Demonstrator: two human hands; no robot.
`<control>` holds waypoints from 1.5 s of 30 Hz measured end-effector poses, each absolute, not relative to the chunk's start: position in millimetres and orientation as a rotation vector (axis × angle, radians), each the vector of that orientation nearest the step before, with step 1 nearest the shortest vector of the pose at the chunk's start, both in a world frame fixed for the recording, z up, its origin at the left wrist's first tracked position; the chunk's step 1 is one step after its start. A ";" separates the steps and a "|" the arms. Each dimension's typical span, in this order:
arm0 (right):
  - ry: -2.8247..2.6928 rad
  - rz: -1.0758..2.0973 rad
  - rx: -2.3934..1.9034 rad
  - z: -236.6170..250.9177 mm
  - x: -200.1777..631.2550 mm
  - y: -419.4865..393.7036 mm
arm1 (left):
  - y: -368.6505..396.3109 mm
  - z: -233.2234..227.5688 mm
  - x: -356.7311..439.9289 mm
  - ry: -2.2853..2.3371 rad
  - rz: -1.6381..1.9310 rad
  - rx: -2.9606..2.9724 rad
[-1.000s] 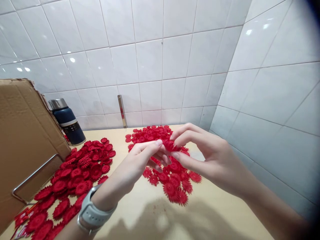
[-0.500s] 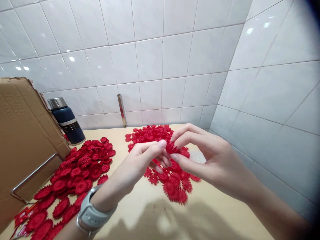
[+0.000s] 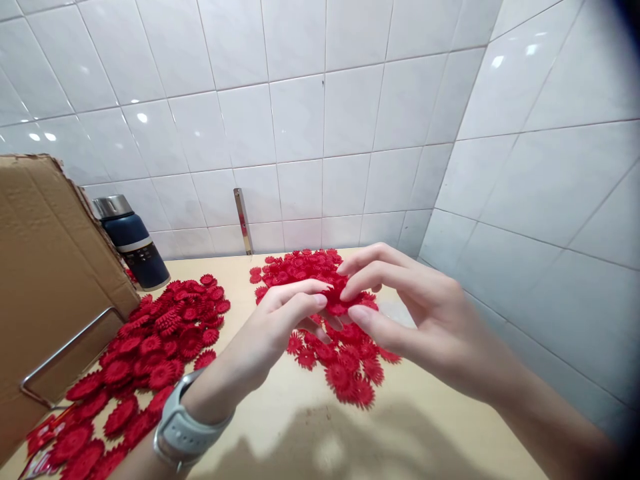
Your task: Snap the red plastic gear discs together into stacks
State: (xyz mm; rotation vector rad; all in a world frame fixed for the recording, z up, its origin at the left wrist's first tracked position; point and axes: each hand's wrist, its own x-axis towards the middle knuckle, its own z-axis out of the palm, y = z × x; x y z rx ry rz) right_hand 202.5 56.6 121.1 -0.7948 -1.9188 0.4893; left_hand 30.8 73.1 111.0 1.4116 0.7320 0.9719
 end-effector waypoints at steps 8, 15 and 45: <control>-1.892 0.524 -0.828 121.3 204.7 56.8 | 73.2 111.5 32.1 0.821 0.996 1.357; -1.874 0.519 -0.917 120.1 204.7 59.6 | 73.4 114.3 34.2 0.816 0.969 1.433; -1.771 0.599 -1.028 121.2 204.5 60.8 | 75.4 113.2 34.4 0.852 0.926 1.438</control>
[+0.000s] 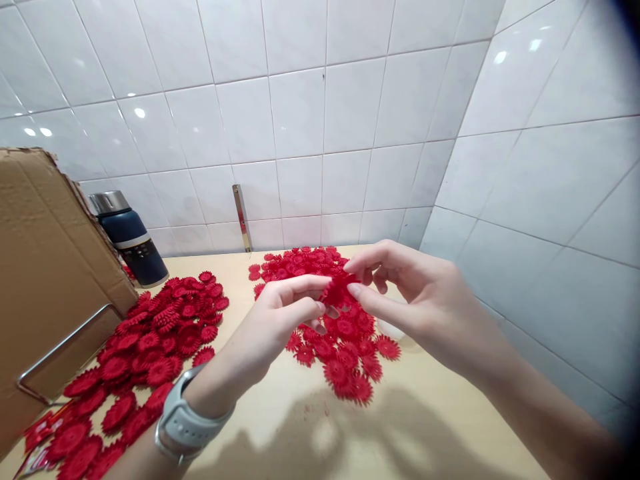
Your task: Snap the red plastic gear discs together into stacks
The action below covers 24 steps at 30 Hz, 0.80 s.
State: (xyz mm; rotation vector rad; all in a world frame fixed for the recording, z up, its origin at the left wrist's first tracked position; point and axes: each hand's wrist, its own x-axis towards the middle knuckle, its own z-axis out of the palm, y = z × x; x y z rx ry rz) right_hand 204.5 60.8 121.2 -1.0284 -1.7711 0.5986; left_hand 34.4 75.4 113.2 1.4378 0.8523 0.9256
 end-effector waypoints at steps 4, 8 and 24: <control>-1.784 0.587 -1.032 120.6 204.4 61.8 | 75.3 113.6 34.5 0.844 0.928 1.440; -1.746 0.560 -1.014 119.5 204.9 63.0 | 75.2 113.4 34.2 0.831 0.936 1.438; -1.830 0.520 -1.092 120.2 199.5 60.6 | 70.1 115.8 35.6 1.010 1.045 1.792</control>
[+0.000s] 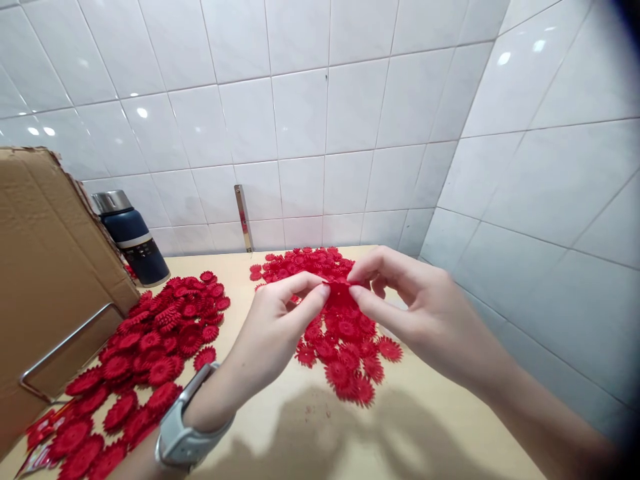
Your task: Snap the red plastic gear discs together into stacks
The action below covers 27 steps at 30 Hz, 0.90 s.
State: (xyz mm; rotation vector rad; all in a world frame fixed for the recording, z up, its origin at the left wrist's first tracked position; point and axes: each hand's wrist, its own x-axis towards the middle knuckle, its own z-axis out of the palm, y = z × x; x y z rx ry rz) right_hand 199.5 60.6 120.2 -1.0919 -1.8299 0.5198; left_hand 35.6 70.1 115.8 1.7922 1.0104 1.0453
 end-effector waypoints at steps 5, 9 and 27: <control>-2.013 0.730 -1.193 122.7 198.3 60.2 | 71.1 115.6 35.3 0.977 1.067 1.852; -2.138 0.816 -1.112 117.9 199.2 62.9 | 70.1 114.7 35.1 0.977 1.057 1.937; -1.991 0.944 -0.951 109.0 201.0 72.4 | 74.1 115.1 30.4 0.913 1.162 1.871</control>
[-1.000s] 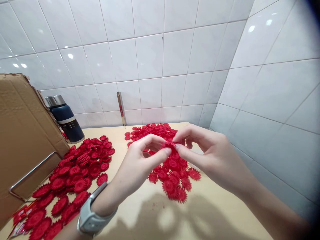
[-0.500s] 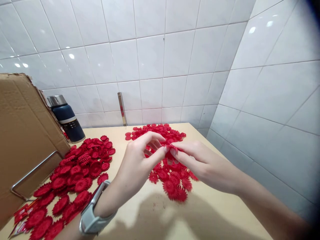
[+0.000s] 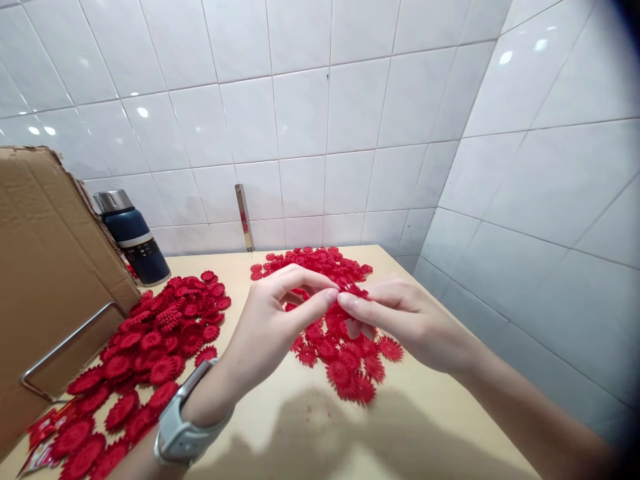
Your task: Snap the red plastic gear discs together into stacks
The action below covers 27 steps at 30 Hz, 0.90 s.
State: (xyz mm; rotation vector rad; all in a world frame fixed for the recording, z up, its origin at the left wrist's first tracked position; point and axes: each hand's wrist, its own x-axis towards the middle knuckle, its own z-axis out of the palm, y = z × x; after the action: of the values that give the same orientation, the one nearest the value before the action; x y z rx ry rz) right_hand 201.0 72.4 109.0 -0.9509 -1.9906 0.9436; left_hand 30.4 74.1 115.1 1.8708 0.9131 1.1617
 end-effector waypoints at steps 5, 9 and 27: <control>-2.027 1.044 -0.853 106.7 204.4 77.0 | 76.6 119.7 22.6 0.748 1.030 1.915; -2.039 1.145 -0.765 103.8 206.1 81.3 | 76.0 121.0 23.0 0.749 1.010 2.002; -2.080 1.202 -0.806 106.3 202.3 80.7 | 68.3 120.8 31.5 1.024 1.067 1.817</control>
State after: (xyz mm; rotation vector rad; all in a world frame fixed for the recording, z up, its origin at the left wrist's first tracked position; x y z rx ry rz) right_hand 202.3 80.7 106.3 -0.8060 -2.0805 1.2016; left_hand 31.5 68.3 120.8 1.8169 1.0237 1.0673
